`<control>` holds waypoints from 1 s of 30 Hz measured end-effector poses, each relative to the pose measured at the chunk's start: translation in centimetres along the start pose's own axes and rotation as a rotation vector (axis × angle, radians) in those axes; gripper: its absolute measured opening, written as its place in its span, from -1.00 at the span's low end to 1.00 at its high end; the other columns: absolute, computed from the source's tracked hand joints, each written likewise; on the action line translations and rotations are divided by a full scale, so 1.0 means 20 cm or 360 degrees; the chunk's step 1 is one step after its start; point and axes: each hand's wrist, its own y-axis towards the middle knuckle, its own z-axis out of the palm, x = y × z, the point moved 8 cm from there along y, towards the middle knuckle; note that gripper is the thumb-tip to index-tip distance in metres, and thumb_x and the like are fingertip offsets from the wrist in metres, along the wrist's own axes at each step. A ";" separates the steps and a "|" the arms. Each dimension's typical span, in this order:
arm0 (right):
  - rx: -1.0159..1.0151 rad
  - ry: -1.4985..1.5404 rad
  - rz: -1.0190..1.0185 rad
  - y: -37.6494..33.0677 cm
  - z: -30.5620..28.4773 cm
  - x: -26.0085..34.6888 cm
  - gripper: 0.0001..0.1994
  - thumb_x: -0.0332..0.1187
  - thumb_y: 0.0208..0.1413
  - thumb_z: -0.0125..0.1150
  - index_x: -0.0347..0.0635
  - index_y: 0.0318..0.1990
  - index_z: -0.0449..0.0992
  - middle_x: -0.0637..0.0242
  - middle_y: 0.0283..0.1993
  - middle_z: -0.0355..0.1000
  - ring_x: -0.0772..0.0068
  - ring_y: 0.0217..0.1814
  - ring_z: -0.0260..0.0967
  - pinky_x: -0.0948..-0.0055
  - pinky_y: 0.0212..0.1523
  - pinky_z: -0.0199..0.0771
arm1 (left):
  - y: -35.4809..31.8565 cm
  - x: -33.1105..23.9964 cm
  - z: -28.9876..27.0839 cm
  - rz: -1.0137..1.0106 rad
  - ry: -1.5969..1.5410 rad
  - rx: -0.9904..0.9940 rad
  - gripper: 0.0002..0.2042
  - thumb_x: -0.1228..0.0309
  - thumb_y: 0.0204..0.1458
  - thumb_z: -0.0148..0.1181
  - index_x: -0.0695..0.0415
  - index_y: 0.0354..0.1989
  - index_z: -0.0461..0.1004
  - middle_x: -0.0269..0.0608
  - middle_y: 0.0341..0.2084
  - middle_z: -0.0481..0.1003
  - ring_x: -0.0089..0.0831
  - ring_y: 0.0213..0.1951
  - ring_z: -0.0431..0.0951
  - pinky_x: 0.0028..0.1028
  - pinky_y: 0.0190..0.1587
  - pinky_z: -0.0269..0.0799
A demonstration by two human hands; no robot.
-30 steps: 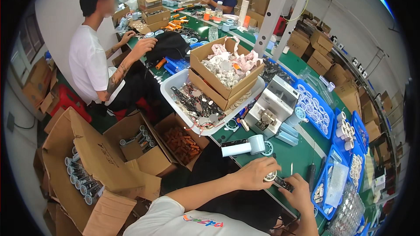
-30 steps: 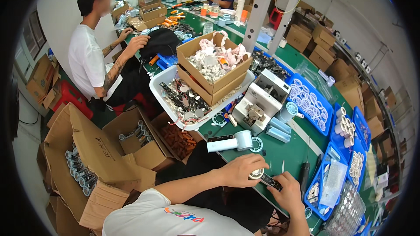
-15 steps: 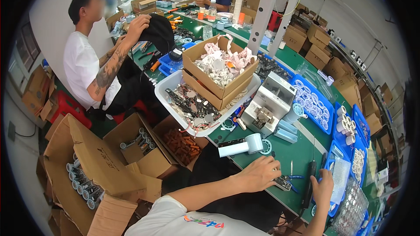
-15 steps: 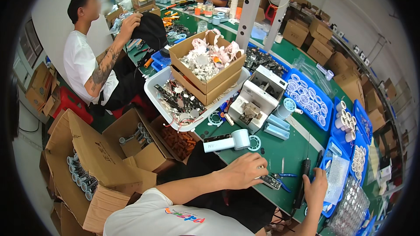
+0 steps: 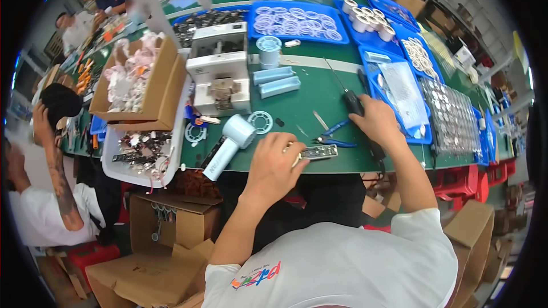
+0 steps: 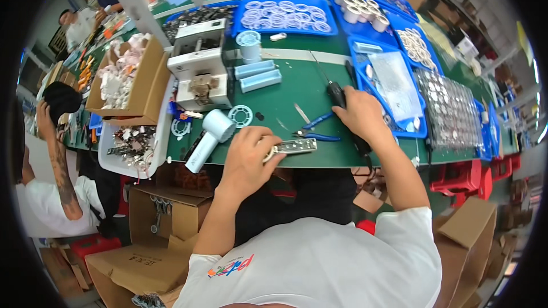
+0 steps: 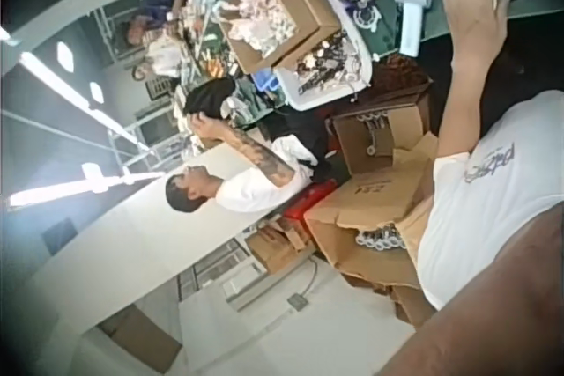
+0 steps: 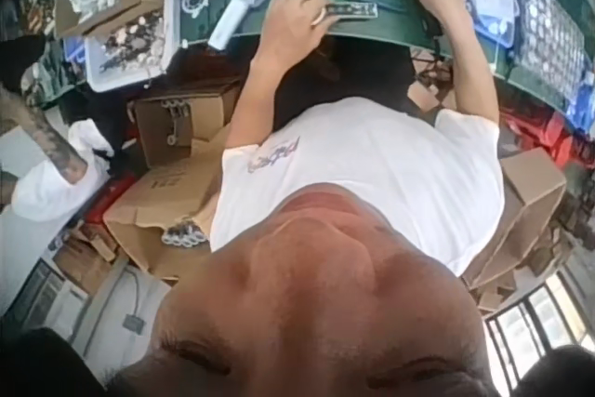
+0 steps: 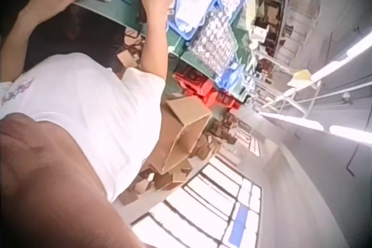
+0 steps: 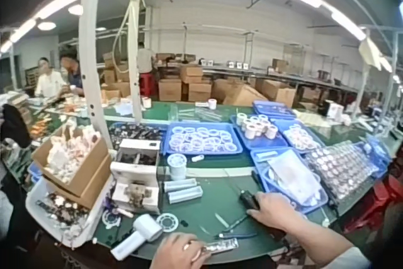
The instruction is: The person assembles portable fans by fastening circuit boards with an electric screwdriver, cutting wires with pliers, and inserting batteries and motor components into the fan casings by hand.
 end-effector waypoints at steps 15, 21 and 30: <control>-0.0128 0.1252 -0.0166 -0.32 -0.22 -0.10 -0.46 -0.45 0.13 0.35 -0.39 0.29 0.47 0.08 0.01 0.57 0.17 -0.11 0.44 0.25 0.00 0.49 | 0.03 -0.28 -0.14 0.0274 -0.0102 -0.0225 -0.59 0.27 0.06 0.44 0.07 0.05 0.48 -0.19 0.07 0.43 -0.15 0.12 0.45 -0.20 0.29 0.32; 0.0115 0.0962 -0.0759 -0.54 -0.44 0.17 -0.45 -0.44 -0.12 0.43 -0.40 0.13 0.57 0.09 -0.10 0.54 0.06 -0.15 0.40 0.26 -0.02 0.43 | 0.17 -0.62 -0.20 0.0659 0.0214 -0.0476 -0.69 0.34 0.13 0.30 0.21 -0.01 0.47 -0.09 -0.02 0.45 -0.19 0.02 0.49 -0.28 0.18 0.38; 0.0102 0.0755 -0.0706 -0.68 -0.53 0.14 -0.40 -0.35 -0.14 0.49 -0.36 0.14 0.56 0.06 -0.06 0.54 0.00 -0.09 0.44 0.21 0.03 0.45 | 0.19 -0.69 0.03 0.0643 0.0282 -0.0132 -0.76 0.38 0.15 0.24 0.24 -0.08 0.48 -0.16 -0.26 0.45 -0.29 -0.30 0.45 -0.30 -0.18 0.42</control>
